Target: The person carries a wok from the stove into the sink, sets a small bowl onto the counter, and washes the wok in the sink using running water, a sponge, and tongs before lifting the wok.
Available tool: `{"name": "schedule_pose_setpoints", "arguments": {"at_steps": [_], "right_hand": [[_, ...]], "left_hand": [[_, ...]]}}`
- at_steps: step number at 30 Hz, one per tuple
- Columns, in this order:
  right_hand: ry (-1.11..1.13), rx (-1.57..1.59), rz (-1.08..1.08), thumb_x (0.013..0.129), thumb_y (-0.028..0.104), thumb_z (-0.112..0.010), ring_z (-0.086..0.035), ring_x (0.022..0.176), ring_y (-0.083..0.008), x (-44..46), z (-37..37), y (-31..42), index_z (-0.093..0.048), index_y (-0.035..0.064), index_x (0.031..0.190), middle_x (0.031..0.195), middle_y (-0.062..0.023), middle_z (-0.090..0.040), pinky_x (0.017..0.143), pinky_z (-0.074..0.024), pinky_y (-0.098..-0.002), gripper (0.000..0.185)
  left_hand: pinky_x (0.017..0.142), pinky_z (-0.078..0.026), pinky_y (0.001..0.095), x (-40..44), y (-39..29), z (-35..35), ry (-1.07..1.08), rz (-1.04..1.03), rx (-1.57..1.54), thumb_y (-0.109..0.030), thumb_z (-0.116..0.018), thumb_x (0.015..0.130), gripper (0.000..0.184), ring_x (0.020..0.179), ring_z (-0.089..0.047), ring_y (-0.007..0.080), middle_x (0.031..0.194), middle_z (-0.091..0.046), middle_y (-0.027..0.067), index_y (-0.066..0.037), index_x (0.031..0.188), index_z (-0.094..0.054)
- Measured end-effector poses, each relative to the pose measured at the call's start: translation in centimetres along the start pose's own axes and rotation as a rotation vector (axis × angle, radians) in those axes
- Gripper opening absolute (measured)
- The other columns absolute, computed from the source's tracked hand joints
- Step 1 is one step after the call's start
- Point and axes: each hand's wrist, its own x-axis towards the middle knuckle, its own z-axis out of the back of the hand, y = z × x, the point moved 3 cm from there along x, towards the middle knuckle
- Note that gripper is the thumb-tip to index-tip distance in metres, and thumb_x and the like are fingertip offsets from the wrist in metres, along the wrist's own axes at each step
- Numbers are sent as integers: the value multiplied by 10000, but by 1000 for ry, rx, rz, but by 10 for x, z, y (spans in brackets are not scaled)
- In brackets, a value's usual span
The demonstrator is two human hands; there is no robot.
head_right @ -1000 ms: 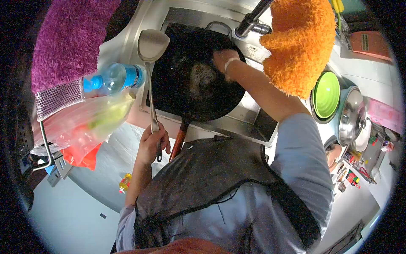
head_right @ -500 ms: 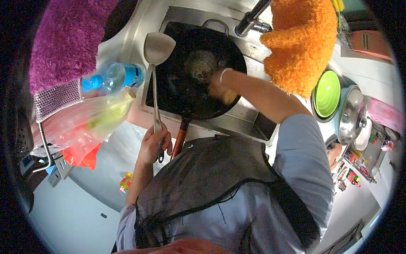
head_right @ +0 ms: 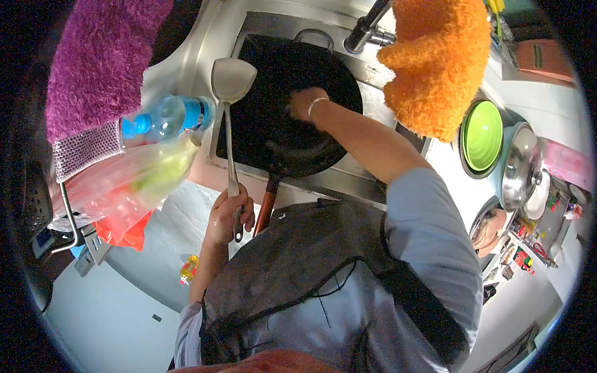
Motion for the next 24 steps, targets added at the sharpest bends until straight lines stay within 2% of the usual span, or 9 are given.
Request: {"name": "schedule_pose_setpoints", "arguments": {"at_steps": [3,7,9,14,15,17,19,22,24], "right_hand": [[-519,-168,114,890,243,-570,-648,1021,-359,15,-8,23,-629,64,1136,1106,-162,-671,849,-535,-442,310],[5,-87,199,866,202,-558,-610,1131,-316,-28,-21,22,-648,91,1196,1193,-178,-640,943,-493,-440,360],[51,-213,53,907,201,-519,-602,1148,-311,-42,16,7,-591,108,1273,1181,-169,-651,972,-482,-421,384],[-457,-2,120,954,156,-423,-652,1007,-369,12,-11,21,-527,89,1278,1117,-198,-657,856,-534,-448,347],[-475,99,282,861,319,-559,-642,948,-378,25,-44,19,-578,105,1144,1013,-189,-670,843,-502,-465,356],[-220,113,231,826,274,-615,-643,971,-366,-7,-46,19,-581,114,1149,1018,-185,-671,846,-504,-470,362],[141,-423,323,809,261,-647,-640,1001,-358,-35,-27,-3,-585,97,1121,1022,-189,-665,839,-517,-453,358],[-220,-402,-55,835,227,-621,-653,976,-347,-27,26,-40,-562,82,1127,1044,-190,-657,812,-540,-443,331],[-574,-164,-90,856,191,-601,-659,959,-351,-11,51,-28,-541,83,1158,1060,-191,-657,797,-547,-450,325]], "left_hand": [[403,-387,290,2,-2,-4,2,-10,25,-204,-494,886,147,403,-414,177,524,-417,72,-65,861,-455],[395,-378,290,-2,-4,-4,-21,1,12,-201,-490,889,140,390,-405,176,522,-417,71,-70,863,-452],[389,-370,287,-2,-4,-1,-16,-3,15,-199,-485,892,134,384,-400,173,523,-419,68,-73,860,-450],[408,-377,286,1,0,2,39,-1,-61,-182,-478,911,138,427,-438,170,545,-444,73,-60,857,-443],[422,-387,286,0,-1,2,64,6,-107,-177,-479,919,144,449,-456,171,557,-455,78,-52,859,-441],[397,-360,287,-1,-1,3,14,6,-57,-191,-470,904,132,398,-412,166,526,-426,66,-73,850,-444],[386,-343,286,-2,3,4,-5,9,-38,-204,-465,897,131,370,-387,162,508,-408,57,-85,845,-445],[392,-346,283,-2,5,10,23,20,-66,-207,-460,907,144,379,-395,160,516,-415,57,-84,836,-437],[402,-367,280,-2,9,13,57,37,-129,-191,-452,922,157,404,-421,165,542,-438,70,-77,818,-423]]}}
